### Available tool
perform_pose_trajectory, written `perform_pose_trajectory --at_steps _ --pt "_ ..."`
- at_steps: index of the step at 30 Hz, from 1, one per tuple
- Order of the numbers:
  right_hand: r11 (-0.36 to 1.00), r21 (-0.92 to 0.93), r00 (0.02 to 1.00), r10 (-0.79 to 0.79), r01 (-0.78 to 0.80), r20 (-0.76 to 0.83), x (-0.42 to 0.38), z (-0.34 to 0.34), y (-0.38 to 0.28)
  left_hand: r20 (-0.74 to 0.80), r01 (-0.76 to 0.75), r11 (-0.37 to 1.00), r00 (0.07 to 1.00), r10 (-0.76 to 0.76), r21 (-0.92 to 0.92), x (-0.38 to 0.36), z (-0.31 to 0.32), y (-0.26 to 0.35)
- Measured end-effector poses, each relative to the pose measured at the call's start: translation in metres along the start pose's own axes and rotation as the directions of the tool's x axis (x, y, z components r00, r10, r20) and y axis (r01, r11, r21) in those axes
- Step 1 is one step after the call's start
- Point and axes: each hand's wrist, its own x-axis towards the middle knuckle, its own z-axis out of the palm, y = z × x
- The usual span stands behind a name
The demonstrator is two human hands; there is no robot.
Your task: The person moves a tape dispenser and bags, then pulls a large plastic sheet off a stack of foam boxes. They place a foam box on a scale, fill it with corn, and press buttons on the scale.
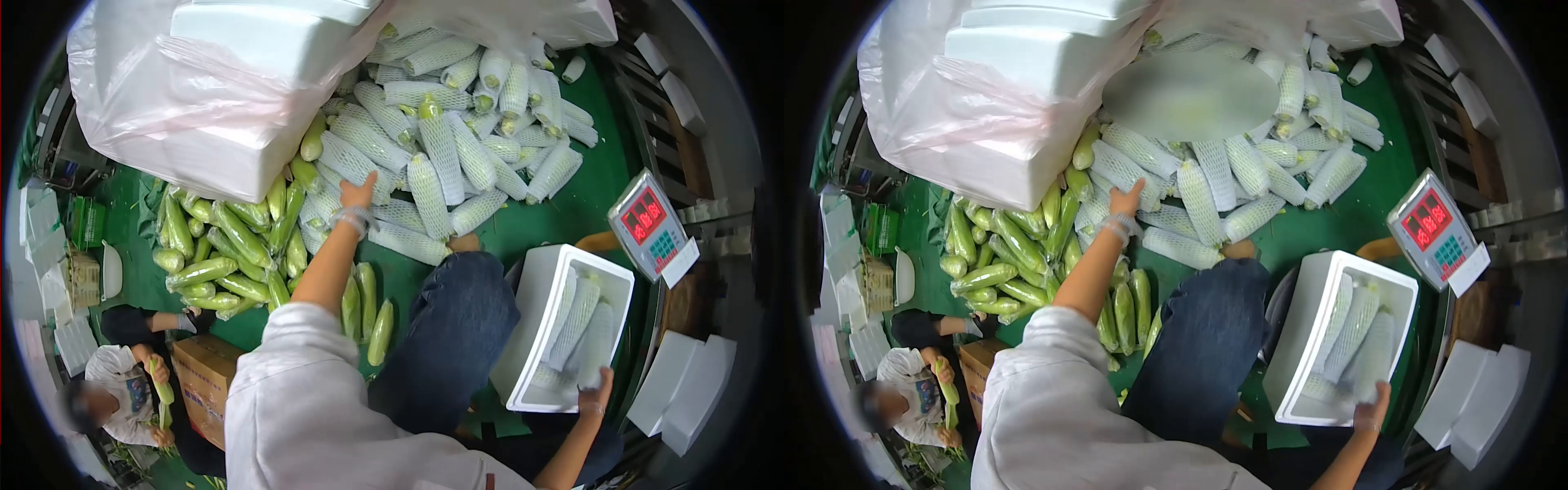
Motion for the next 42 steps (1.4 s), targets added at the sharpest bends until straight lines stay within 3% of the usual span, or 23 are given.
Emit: perform_pose_trajectory --at_steps 2,4,8,10,11,12,13,14,17,18,20,22,24,26,27,28,30,31,33,34,37,40,42 --pt "0.995 0.063 0.996 -0.085 0.083 0.032 -0.021 0.0 -0.002 -0.054 0.081 0.994 0.996 -0.077 0.076 -0.006 0.006 0.035" --pt "0.986 0.064 0.981 -0.159 0.152 0.112 -0.039 0.018 -0.009 -0.124 0.345 0.938 0.931 -0.344 -0.011 -0.013 0.01 0.055" --pt "0.895 -0.154 0.835 -0.312 0.419 0.454 -0.056 0.126 -0.033 -0.123 0.26 0.965 0.957 -0.263 -0.044 -0.008 0.003 0.035" --pt "0.877 -0.185 0.817 -0.31 0.443 0.486 -0.038 0.192 -0.031 0.38 0.3 0.848 0.916 -0.128 -0.437 0.003 -0.017 0.014" --pt "0.905 -0.142 0.8 -0.271 0.402 0.536 -0.021 0.227 -0.028 0.376 0.291 0.849 0.919 -0.119 -0.441 -0.005 -0.032 0.013" --pt "0.836 -0.181 0.704 -0.296 0.518 0.646 0.007 0.261 -0.024 0.607 0.452 0.739 0.791 -0.074 -0.499 -0.023 -0.05 0.013" --pt "0.859 -0.137 0.641 -0.253 0.494 0.724 0.007 0.308 -0.026 0.788 0.615 0.616 0.616 0.017 -0.493 -0.041 -0.064 0.016" --pt "0.861 -0.036 0.539 -0.285 0.508 0.793 0.007 0.35 -0.025 0.788 0.612 0.62 0.616 0.015 -0.49 -0.055 -0.071 0.018" --pt "0.815 -0.141 0.593 -0.278 0.562 0.756 -0.005 0.414 -0.024 0.752 0.465 0.604 0.519 0.406 -0.647 -0.093 -0.079 0.041" --pt "0.771 -0.101 0.486 -0.288 0.629 0.825 -0.022 0.414 -0.021 0.76 0.457 0.619 0.497 0.418 -0.639 -0.106 -0.075 0.065" --pt "0.671 -0.085 0.326 -0.242 0.736 0.914 -0.067 0.399 -0.021 0.611 0.247 0.591 0.561 0.559 -0.768 -0.149 -0.065 0.113" --pt "0.352 0.133 0.04 -0.444 0.926 0.895 -0.084 0.37 -0.02 0.662 0.208 0.646 0.428 0.615 -0.735 -0.196 -0.059 0.157" --pt "0.332 -0.002 0.251 -0.711 0.943 0.656 -0.1 0.32 -0.039 0.73 0.01 0.734 0.124 0.672 -0.679 -0.254 -0.05 0.186" --pt "0.65 0.126 0.521 -0.696 0.749 0.494 -0.1 0.248 -0.056 0.819 -0.372 0.743 -0.096 0.566 -0.557 -0.309 -0.06 0.199" --pt "0.552 -0.007 0.503 -0.755 0.834 0.42 -0.091 0.207 -0.055 0.781 -0.511 0.612 -0.228 0.581 -0.604 -0.324 -0.06 0.195" --pt "0.448 -0.143 0.467 -0.806 0.883 0.363 -0.08 0.164 -0.05 0.75 -0.613 0.49 -0.277 0.6 -0.619 -0.342 -0.068 0.197" --pt "0.493 -0.29 0.563 -0.788 0.82 0.249 -0.066 0.095 -0.023 0.679 -0.49 0.531 -0.188 0.71 -0.691 -0.364 -0.066 0.179" --pt "0.48 -0.294 0.55 -0.8 0.827 0.242 -0.055 0.075 -0.01 0.726 -0.439 0.623 -0.106 0.68 -0.647 -0.372 -0.061 0.166" --pt "0.339 -0.717 0.627 -0.759 0.609 0.174 -0.038 0.044 0.023 0.797 -0.367 0.752 0.046 0.602 -0.547 -0.38 -0.037 0.132" --pt "0.347 -0.718 0.631 -0.758 0.604 0.165 -0.027 0.036 0.038 0.825 -0.453 0.762 0.096 0.558 -0.463 -0.38 -0.028 0.117" --pt "0.144 -0.725 0.461 -0.849 0.674 0.26 -0.013 0.027 0.056 0.793 -0.602 0.663 0.078 0.604 -0.445 -0.392 -0.027 0.108" --pt "0.117 -0.85 0.535 -0.819 0.513 0.21 -0.035 0.011 0.052 0.773 -0.792 0.521 0.103 0.626 -0.317 -0.386 -0.017 0.097" --pt "0.143 -0.825 0.526 -0.825 0.547 0.206 -0.044 -0.006 0.055 0.79 -0.864 0.426 0.058 0.611 -0.267 -0.385 -0.011 0.096"
